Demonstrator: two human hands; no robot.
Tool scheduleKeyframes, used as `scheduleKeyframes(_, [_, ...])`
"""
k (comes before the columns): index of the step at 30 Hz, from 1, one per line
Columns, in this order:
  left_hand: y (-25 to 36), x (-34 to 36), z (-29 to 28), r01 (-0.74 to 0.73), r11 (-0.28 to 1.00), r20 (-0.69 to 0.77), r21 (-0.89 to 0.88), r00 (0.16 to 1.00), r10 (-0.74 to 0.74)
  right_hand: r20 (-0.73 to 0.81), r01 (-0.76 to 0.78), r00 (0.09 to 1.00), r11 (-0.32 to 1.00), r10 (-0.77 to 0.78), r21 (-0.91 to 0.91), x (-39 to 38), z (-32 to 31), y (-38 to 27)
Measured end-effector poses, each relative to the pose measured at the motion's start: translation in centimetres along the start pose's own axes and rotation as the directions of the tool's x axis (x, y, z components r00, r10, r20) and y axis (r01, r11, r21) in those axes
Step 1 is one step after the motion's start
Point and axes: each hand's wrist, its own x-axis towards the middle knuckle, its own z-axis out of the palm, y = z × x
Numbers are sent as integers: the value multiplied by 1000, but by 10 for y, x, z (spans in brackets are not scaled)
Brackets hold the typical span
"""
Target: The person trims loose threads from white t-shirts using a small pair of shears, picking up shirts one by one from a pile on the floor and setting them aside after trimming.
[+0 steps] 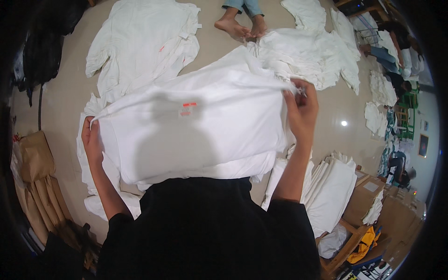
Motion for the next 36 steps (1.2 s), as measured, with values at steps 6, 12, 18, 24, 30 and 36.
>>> scheduleKeyframes(6, [-27, -11, 24, -239, 745, -29, 623, 945, 327, -32, 72, 996, 973, -80, -219, -3, 27, 10])
scheduleKeyframes(12, [-8, -104, 33, 284, 711, 36, 643, 916, -399, -7, -155, 986, 917, 164, -366, -91, 0, 24])
scheduleKeyframes(18, [-20, -122, 32, 308, 939, -79, 152, 951, -299, -38, -275, 961, 944, 273, -184, -150, 1, 51])
scheduleKeyframes(24, [16, -75, 41, -45, 919, -383, -391, 916, -118, -189, -223, 888, 753, 419, 619, -92, 4, 9])
scheduleKeyframes(30, [56, -88, 4, -270, 959, -448, -84, 870, 205, -359, 33, 906, 809, 224, 587, -83, -50, -19])
scheduleKeyframes(36, [0, -173, -29, 452, 862, -112, 230, 892, -438, 291, -547, 786, 833, 546, -84, -151, -105, 0])
